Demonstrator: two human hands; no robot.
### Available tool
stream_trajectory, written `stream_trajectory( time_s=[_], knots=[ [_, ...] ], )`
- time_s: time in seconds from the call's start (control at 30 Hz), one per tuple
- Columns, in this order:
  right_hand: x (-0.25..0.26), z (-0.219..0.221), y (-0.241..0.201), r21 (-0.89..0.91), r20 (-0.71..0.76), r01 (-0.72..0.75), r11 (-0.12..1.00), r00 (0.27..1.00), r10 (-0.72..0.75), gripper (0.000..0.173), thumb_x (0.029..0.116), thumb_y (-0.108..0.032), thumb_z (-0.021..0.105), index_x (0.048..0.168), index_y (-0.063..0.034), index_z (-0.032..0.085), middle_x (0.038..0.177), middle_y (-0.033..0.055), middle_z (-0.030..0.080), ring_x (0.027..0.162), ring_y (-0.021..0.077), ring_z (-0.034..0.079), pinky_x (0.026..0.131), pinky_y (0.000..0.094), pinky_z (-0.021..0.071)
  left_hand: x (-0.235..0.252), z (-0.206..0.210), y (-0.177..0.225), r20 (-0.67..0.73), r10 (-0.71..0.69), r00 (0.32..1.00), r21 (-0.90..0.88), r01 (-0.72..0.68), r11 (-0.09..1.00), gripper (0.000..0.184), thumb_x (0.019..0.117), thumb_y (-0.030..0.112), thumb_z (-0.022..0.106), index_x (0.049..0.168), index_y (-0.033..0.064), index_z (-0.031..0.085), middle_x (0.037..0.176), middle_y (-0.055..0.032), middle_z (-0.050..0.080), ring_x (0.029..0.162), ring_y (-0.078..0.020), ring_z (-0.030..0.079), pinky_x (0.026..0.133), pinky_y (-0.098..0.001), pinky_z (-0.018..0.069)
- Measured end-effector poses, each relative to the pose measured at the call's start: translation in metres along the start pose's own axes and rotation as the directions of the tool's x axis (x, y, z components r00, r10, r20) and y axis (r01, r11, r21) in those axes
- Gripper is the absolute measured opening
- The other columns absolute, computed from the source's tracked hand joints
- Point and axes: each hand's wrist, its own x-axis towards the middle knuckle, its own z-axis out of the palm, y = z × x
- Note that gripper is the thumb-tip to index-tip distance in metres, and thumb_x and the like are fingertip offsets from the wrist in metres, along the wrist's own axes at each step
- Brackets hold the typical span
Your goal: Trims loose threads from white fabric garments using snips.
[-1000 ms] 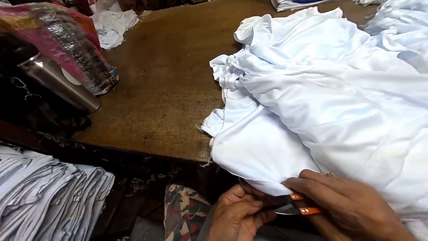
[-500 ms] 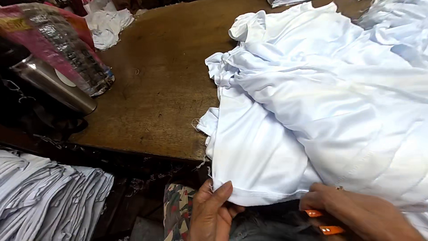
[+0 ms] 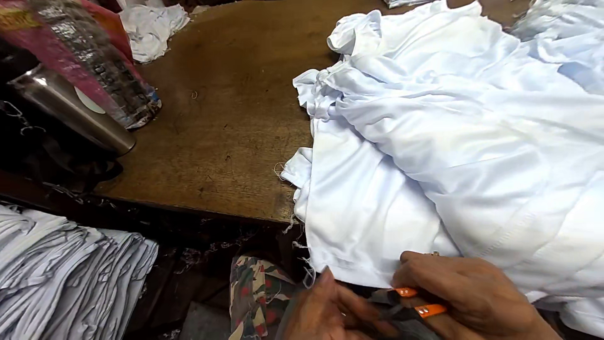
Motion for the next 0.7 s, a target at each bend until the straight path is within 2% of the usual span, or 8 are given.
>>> stream_trajectory(
  time_s=[0.1,0.17,0.23,0.33,0.47,0.53,0.63,0.7],
  knots=[
    [0.006,-0.015,-0.016,0.084,0.069,-0.056,0.995,0.996,0.05,0.022,0.0993,-0.02,0.06,0.089,-0.0019,0.066,0.071,0.0114,0.059,0.063,0.0175,0.055,0.054,0.0312,0.0422,0.003,0.018,-0.01,0.135,-0.047,0.99,-0.041,0.053,0.998,0.069,0.1006,0.069,0.036,0.12,0.0124,0.069,0.114,-0.0014,0.073,0.102,-0.0146,0.07,0.083,-0.0358,0.0591],
    [0.005,-0.032,-0.027,0.083,0.125,-0.085,0.993,0.989,0.074,0.021,0.0984,-0.015,0.061,0.089,0.0032,0.065,0.072,0.0179,0.06,0.063,0.0243,0.056,0.055,0.0365,0.0425,0.007,0.027,-0.005,0.137,0.03,0.99,-0.183,-0.005,0.983,0.065,0.1011,0.065,0.041,0.124,0.0095,0.066,0.117,-0.0053,0.073,0.104,-0.0161,0.071,0.083,-0.0339,0.0587],
    [-0.002,-0.05,-0.03,0.04,0.164,-0.107,0.993,0.982,0.099,0.023,0.098,-0.015,0.06,0.087,0.0049,0.064,0.072,0.0212,0.061,0.062,0.0281,0.057,0.054,0.0402,0.0423,0.013,0.027,0.003,0.127,0.113,0.985,-0.349,-0.063,0.935,0.055,0.1042,0.051,0.045,0.133,0.0055,0.053,0.124,-0.014,0.068,0.111,-0.0247,0.069,0.091,-0.0405,0.0576],
    [-0.022,-0.07,-0.024,-0.011,0.249,-0.154,0.988,0.957,0.151,0.023,0.0964,-0.014,0.062,0.089,0.0082,0.066,0.075,0.025,0.062,0.063,0.0336,0.06,0.054,0.046,0.0453,0.02,0.021,0.009,-0.053,0.136,0.989,-0.471,-0.145,0.87,0.028,0.1048,0.02,0.051,0.122,0.0,0.062,0.115,-0.0204,0.07,0.104,-0.0303,0.072,0.093,-0.0471,0.0583],
    [-0.044,-0.076,-0.013,-0.12,0.351,-0.208,0.971,0.906,0.238,0.021,0.0973,-0.013,0.059,0.093,0.0062,0.066,0.08,0.0254,0.064,0.066,0.0381,0.063,0.055,0.0516,0.0471,0.02,0.018,0.006,-0.267,0.197,0.944,-0.271,-0.269,0.924,0.014,0.0984,-0.002,0.059,0.106,-0.0056,0.071,0.096,-0.0191,0.074,0.085,-0.0243,0.074,0.082,-0.0419,0.0623],
    [-0.044,-0.073,-0.016,-0.085,0.375,-0.254,0.963,0.888,0.267,0.02,0.0967,-0.013,0.061,0.094,0.0063,0.066,0.08,0.025,0.063,0.066,0.0379,0.062,0.055,0.052,0.0467,0.018,0.02,0.005,-0.306,0.292,0.906,-0.095,-0.334,0.938,0.019,0.0917,-0.009,0.066,0.111,-0.0083,0.065,0.093,-0.021,0.073,0.08,-0.0247,0.074,0.077,-0.0409,0.0634],
    [-0.037,-0.06,-0.024,0.106,0.271,-0.329,0.938,0.917,0.291,0.024,0.0934,-0.016,0.068,0.093,0.0072,0.065,0.079,0.0235,0.064,0.068,0.0303,0.062,0.058,0.0451,0.0483,0.013,0.024,0.007,-0.268,0.425,0.864,0.111,-0.411,0.905,0.044,0.0878,-0.014,0.067,0.126,-0.0069,0.046,0.09,-0.0206,0.073,0.078,-0.0265,0.075,0.073,-0.0417,0.0643],
    [-0.028,-0.046,-0.032,0.224,0.167,-0.367,0.903,0.927,0.335,0.03,0.0924,-0.021,0.075,0.094,0.008,0.067,0.08,0.0215,0.065,0.07,0.0225,0.061,0.062,0.0373,0.0499,0.009,0.025,0.006,-0.173,0.513,0.841,0.169,-0.488,0.857,0.038,0.0884,-0.013,0.068,0.122,-0.0077,0.053,0.094,-0.0195,0.074,0.078,-0.0247,0.075,0.07,-0.0396,0.0647]
  ],
)
